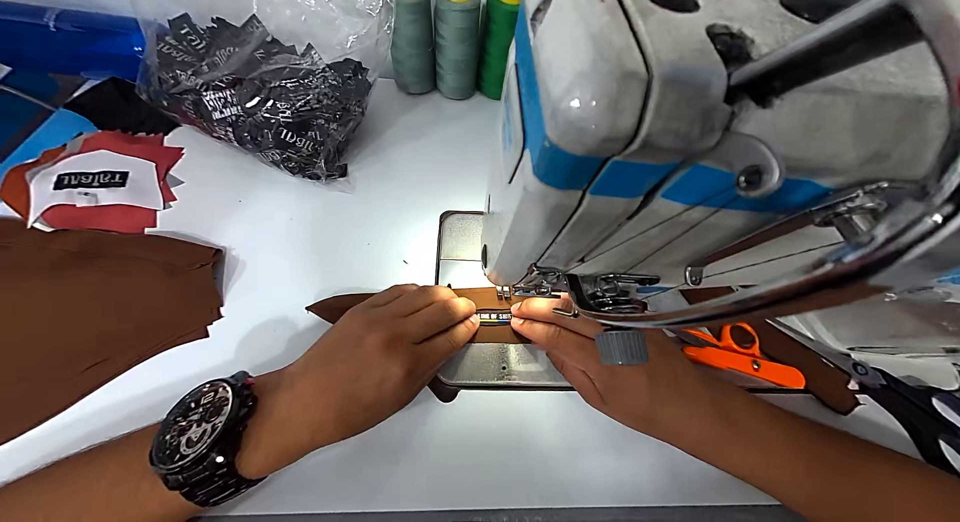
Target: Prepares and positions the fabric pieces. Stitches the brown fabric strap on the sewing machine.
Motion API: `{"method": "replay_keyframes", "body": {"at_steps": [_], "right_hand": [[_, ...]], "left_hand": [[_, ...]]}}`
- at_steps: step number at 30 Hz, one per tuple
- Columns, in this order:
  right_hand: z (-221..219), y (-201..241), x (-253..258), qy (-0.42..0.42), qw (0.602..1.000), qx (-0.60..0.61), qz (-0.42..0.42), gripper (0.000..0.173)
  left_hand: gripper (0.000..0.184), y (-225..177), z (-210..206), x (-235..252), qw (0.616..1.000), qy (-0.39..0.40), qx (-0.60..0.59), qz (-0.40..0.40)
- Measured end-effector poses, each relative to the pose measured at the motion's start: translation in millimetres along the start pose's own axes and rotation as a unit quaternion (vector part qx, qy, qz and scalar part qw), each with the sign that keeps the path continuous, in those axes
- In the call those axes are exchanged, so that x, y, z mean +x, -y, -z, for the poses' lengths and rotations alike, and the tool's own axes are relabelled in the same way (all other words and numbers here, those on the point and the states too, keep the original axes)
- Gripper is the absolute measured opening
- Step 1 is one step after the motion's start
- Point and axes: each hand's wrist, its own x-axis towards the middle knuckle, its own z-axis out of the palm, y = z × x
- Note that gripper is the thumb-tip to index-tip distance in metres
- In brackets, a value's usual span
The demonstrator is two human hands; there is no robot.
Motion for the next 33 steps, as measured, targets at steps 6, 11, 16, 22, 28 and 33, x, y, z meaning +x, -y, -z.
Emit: {"method": "replay_keyframes", "body": {"at_steps": [6,11,16,22,28,33], "right_hand": [[6,-4,-1,0.005,0.999,-0.035,-0.013,0.030],[20,-2,3,0.011,0.999,-0.046,-0.017,0.024],[25,-3,4,0.008,0.998,-0.055,-0.028,0.024],[25,0,6,0.028,0.995,-0.092,-0.021,0.030],[17,-3,6,0.062,0.995,-0.084,-0.011,0.026],[21,-6,8,0.076,0.996,-0.041,0.013,0.022]], "left_hand": [[0.033,2,-3,3,1.000,0.012,0.003,0.002],[0.031,3,-7,10,1.000,0.005,-0.005,-0.001],[0.033,3,-11,15,0.999,0.006,-0.033,0.010],[0.032,2,-12,16,0.999,0.007,-0.042,0.016],[0.033,2,-12,16,0.999,0.008,-0.048,0.020],[0.033,2,-11,16,0.999,0.010,-0.048,0.023]]}}
